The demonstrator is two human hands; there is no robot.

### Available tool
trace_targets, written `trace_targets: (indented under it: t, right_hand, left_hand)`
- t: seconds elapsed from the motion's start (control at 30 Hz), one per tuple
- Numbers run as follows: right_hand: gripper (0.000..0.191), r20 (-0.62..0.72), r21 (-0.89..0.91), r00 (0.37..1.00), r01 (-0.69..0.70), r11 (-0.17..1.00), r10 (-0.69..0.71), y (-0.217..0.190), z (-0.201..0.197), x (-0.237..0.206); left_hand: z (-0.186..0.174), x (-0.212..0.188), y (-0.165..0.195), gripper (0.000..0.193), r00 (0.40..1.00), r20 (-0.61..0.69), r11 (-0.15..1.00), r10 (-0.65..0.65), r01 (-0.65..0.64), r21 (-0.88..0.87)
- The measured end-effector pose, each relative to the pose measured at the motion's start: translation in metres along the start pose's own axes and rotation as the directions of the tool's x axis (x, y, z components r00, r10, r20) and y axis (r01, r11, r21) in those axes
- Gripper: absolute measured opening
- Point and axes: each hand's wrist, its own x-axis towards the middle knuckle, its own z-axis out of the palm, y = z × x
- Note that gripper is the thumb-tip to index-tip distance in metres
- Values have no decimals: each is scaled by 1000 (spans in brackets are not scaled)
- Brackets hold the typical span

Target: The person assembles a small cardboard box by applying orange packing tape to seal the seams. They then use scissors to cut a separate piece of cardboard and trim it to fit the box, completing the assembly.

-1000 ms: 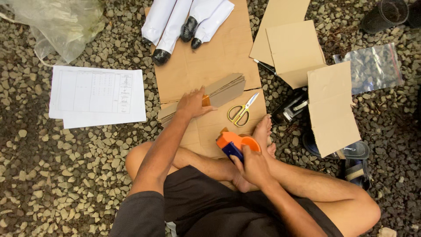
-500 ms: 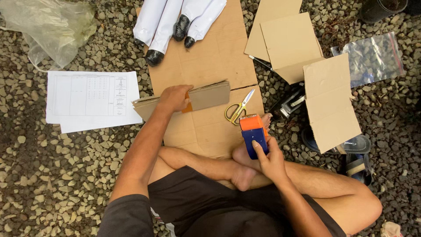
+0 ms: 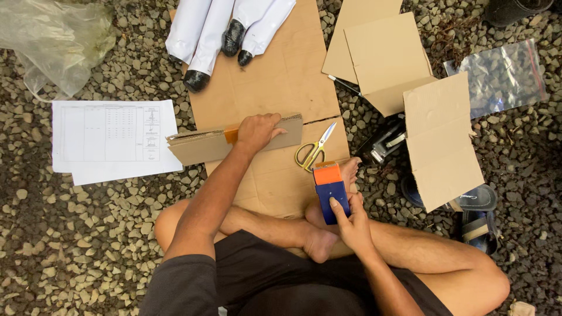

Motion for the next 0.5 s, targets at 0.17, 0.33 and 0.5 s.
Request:
trace_targets:
  t: [0.17,0.33,0.5]
  right_hand:
    - [21,-17,-68,997,-74,995,73,-14,11,-5]
    - [35,17,26,990,137,990,-138,-23,3,-17]
    - [50,44,9,941,337,942,-337,-34,-12,-29]
  left_hand:
    - [-7,-2,-7,45,994,103,998,-33,37,-42]
    - [-31,-15,6,87,921,-364,987,142,-161,-22]
    - [-55,-75,62,50,934,332,331,-135,358,-873]
